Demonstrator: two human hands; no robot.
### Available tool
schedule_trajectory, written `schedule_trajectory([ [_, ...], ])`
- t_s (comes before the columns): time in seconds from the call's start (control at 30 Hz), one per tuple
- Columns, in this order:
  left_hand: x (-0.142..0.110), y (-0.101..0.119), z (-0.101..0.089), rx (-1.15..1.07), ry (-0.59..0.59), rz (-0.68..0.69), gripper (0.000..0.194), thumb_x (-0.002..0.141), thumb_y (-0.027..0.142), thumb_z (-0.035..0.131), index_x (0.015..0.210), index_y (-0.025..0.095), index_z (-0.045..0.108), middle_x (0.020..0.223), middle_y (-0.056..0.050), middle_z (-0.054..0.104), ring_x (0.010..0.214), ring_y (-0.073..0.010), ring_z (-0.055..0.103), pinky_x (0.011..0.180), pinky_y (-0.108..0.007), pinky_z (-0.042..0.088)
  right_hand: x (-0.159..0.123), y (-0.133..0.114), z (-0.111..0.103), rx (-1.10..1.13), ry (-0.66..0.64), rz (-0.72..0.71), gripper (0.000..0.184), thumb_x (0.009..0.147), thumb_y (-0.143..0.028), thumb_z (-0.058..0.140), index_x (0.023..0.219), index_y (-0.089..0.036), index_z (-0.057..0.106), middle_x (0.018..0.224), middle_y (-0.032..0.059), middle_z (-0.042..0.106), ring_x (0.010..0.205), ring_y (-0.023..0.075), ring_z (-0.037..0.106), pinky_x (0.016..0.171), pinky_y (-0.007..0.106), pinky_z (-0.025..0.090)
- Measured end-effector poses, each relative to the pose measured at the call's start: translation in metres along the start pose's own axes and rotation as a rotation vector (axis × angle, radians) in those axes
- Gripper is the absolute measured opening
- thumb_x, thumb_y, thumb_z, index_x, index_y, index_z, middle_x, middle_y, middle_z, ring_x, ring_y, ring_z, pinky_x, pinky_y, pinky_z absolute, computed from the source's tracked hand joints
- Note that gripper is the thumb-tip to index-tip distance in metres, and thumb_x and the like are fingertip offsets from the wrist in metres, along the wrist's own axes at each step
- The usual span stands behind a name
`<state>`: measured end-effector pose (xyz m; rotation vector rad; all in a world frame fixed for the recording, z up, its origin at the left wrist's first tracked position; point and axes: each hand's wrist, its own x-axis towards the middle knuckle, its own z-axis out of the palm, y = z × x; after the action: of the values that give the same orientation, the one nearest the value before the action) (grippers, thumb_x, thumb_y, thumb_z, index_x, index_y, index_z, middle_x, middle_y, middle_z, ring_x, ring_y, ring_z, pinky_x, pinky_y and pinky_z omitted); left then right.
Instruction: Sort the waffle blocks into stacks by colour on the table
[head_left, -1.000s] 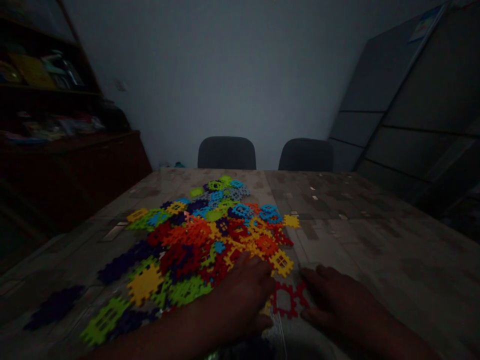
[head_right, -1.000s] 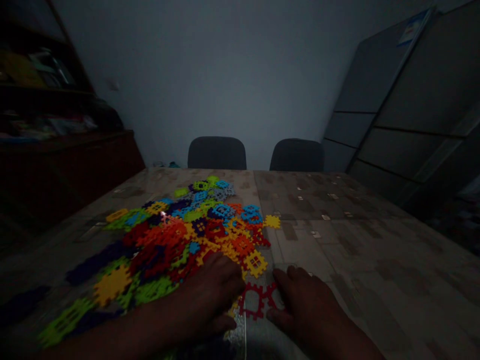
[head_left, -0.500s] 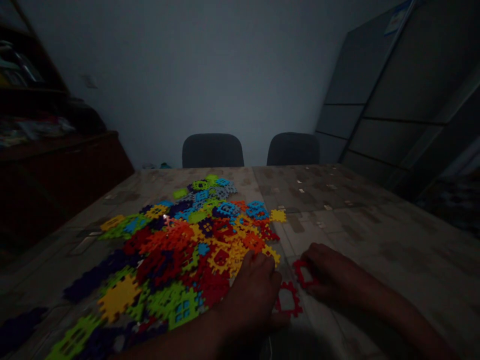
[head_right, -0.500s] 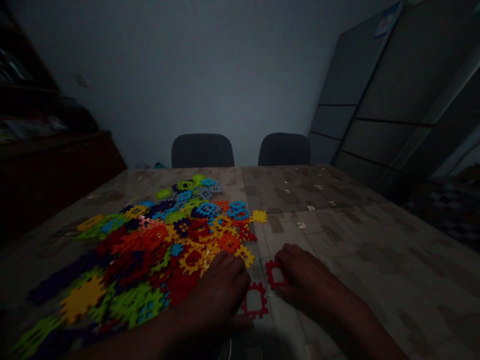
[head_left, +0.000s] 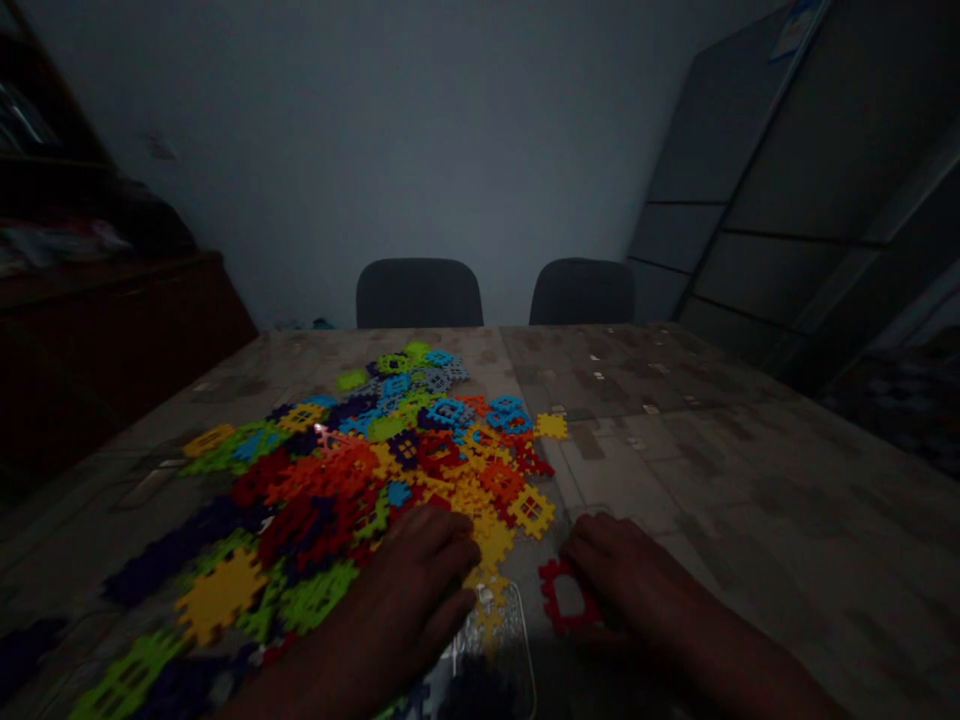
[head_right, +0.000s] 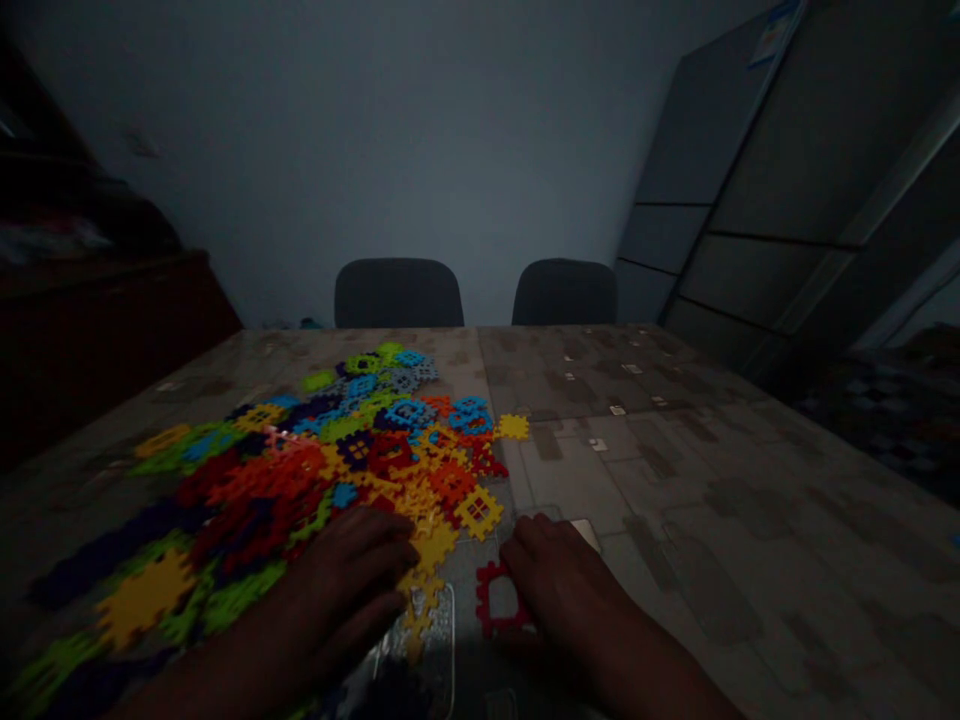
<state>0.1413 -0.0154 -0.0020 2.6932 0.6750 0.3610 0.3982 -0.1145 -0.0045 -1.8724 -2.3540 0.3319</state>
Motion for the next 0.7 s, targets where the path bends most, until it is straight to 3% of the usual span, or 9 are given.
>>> schedule_trajectory([
  [0.17, -0.002, -0.001, 0.005, 0.005, -0.006, 0.026, 0.018, 0.090, 0.014, 0.053, 0.105, 0.023, 0.058, 0.118, -0.007, 0.059, 0.107, -0.0277, 0.051, 0.097, -0.051, 0.040, 0.000, -0.001, 0.002, 0.051, 0.019, -0.020, 0.046, 0.068, -0.025, 0.081, 0.109, -0.022, 0.058, 0.112, 0.0089, 0.060, 0.099, 0.0299, 0.055, 0.082, 0.043, 0.044],
  [0.43, -0.005, -0.003, 0.007, 0.016, -0.013, 0.031, 0.022, 0.090, 0.013, 0.052, 0.109, 0.024, 0.058, 0.124, -0.008, 0.058, 0.114, -0.0288, 0.050, 0.104, -0.055, 0.035, 0.001, 0.001, -0.013, 0.122, -0.011, -0.012, 0.027, 0.072, -0.019, 0.067, 0.097, -0.020, 0.056, 0.105, 0.0085, 0.059, 0.098, 0.0262, 0.052, 0.084, 0.039, 0.043],
  [0.7, 0.008, -0.007, -0.020, 0.004, 0.001, 0.038, 0.016, 0.089, 0.015, 0.054, 0.101, 0.021, 0.062, 0.121, -0.009, 0.062, 0.112, -0.0282, 0.056, 0.097, -0.046, 0.044, 0.007, 0.029, -0.019, 0.066, 0.056, 0.067, 0.021, 0.073, -0.015, 0.061, 0.093, -0.020, 0.058, 0.096, 0.0087, 0.058, 0.087, 0.0254, 0.053, 0.076, 0.038, 0.045],
])
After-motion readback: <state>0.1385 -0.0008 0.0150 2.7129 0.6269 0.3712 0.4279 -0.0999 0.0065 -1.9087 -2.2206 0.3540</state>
